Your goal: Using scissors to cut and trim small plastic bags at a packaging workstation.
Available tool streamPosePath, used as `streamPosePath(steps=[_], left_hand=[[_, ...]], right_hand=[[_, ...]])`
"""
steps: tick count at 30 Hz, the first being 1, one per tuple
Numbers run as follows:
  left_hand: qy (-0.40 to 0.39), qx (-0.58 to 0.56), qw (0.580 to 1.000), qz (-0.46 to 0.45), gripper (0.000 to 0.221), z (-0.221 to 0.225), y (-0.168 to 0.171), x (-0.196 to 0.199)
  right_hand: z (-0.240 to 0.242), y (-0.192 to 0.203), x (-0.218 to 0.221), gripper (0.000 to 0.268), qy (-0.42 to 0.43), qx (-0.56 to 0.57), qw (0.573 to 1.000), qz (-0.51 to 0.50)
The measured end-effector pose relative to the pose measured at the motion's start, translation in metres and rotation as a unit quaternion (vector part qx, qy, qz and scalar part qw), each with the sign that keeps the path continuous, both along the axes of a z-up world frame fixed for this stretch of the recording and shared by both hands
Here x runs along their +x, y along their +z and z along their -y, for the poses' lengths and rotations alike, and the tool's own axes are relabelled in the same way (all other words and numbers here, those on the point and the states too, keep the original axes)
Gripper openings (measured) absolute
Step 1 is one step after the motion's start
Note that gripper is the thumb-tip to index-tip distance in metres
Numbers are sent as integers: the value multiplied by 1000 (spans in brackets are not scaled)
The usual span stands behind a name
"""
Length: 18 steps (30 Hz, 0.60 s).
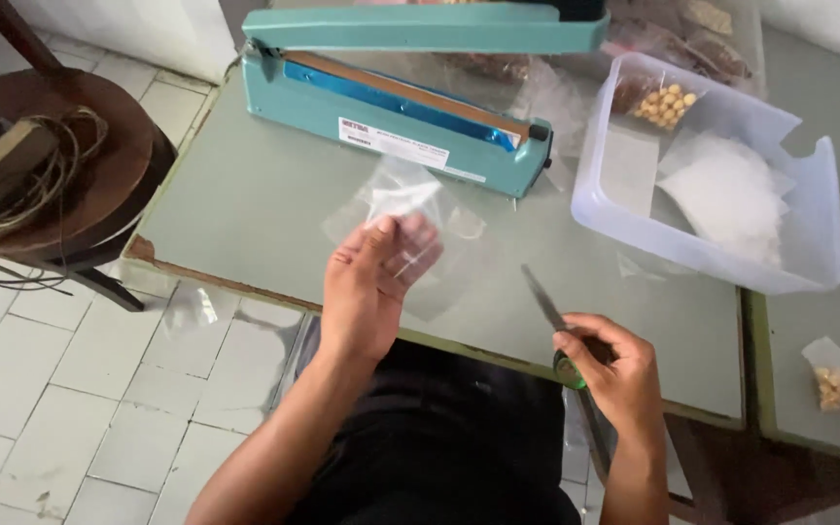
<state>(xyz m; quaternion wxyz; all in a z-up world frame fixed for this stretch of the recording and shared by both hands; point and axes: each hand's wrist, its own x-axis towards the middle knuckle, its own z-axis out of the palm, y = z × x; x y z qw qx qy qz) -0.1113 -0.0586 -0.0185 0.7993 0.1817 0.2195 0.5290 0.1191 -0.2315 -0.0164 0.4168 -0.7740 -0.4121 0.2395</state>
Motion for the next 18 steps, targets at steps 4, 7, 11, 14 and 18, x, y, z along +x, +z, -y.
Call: streamPosePath(steps=[4, 7, 11, 14, 18], left_hand=[[-34, -78, 996, 24, 18, -7, -4, 1], [-29, -134, 989, 55, 18, -12, -7, 2], [-31, -213, 974, 72, 12, -9, -3, 2], [-39, -197, 978, 62, 13, -8, -2, 4], [-38, -83, 996, 12, 29, 1, -5, 5]], right_hand=[[3, 2, -8, 28, 50, 23, 994, -95], [0, 8, -19, 28, 94, 32, 994, -38], [2, 12, -28, 24, 88, 21, 995, -38], [1, 11, -30, 24, 96, 46, 994, -34], [2, 11, -29, 25, 99, 69, 992, -39]])
